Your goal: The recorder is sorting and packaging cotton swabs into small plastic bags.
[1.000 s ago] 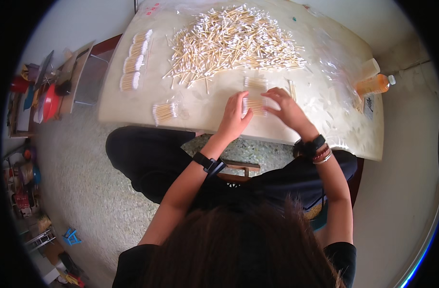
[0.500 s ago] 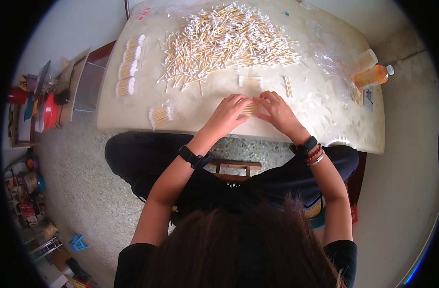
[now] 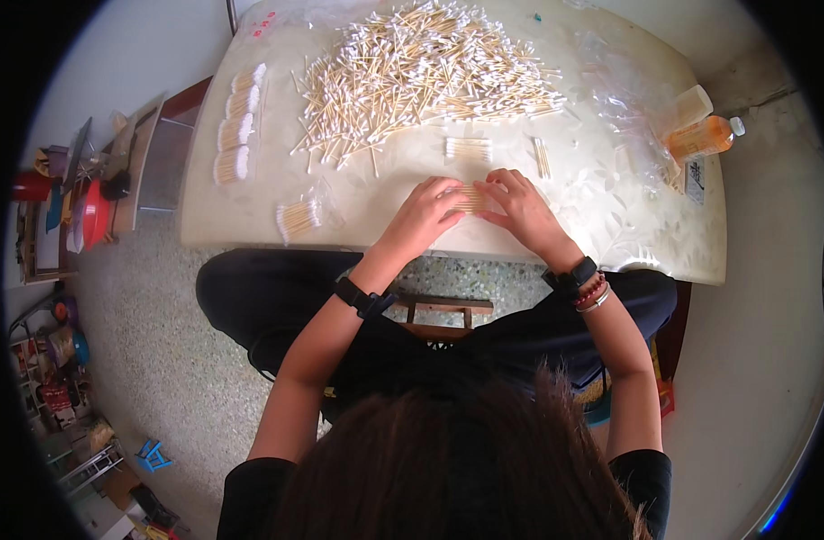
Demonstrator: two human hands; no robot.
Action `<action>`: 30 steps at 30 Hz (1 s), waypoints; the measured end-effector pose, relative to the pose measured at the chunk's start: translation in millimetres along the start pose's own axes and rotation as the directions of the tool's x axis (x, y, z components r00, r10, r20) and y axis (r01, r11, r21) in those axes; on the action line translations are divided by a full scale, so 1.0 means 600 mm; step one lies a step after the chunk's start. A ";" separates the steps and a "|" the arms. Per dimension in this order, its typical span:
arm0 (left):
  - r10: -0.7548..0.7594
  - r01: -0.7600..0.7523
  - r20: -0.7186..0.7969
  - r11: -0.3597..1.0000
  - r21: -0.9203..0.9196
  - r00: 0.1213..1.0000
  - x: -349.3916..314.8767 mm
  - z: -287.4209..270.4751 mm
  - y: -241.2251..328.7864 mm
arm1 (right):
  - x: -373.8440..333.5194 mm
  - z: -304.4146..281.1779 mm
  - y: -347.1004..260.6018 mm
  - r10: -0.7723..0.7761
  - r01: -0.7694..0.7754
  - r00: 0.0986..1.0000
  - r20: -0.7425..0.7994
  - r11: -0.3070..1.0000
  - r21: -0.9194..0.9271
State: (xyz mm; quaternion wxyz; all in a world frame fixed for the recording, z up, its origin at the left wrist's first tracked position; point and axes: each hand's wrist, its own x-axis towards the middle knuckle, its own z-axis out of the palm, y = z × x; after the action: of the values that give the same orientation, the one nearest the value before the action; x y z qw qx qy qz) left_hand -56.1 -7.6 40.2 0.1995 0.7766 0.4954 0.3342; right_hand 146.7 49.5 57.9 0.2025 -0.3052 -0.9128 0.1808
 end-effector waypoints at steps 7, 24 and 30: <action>0.024 -0.024 -0.008 1.000 0.014 1.000 -0.002 0.000 -0.001 | 0.000 0.004 0.001 -0.026 0.026 1.000 -0.013 1.000 -0.006; 0.003 -0.006 -0.076 0.999 -0.043 0.997 0.000 0.006 0.001 | 0.005 0.003 0.002 -0.071 0.071 0.995 -0.067 0.997 0.006; -0.020 0.016 -0.116 0.999 -0.031 0.993 -0.001 0.012 0.001 | 0.007 0.001 0.001 -0.078 0.078 0.995 -0.060 0.997 0.010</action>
State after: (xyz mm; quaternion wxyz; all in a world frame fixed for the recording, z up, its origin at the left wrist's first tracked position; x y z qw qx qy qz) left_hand -50.7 -7.9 35.1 0.1852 0.7482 0.5081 0.3844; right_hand 143.9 52.4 58.1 0.2384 -0.2734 -0.9164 0.1690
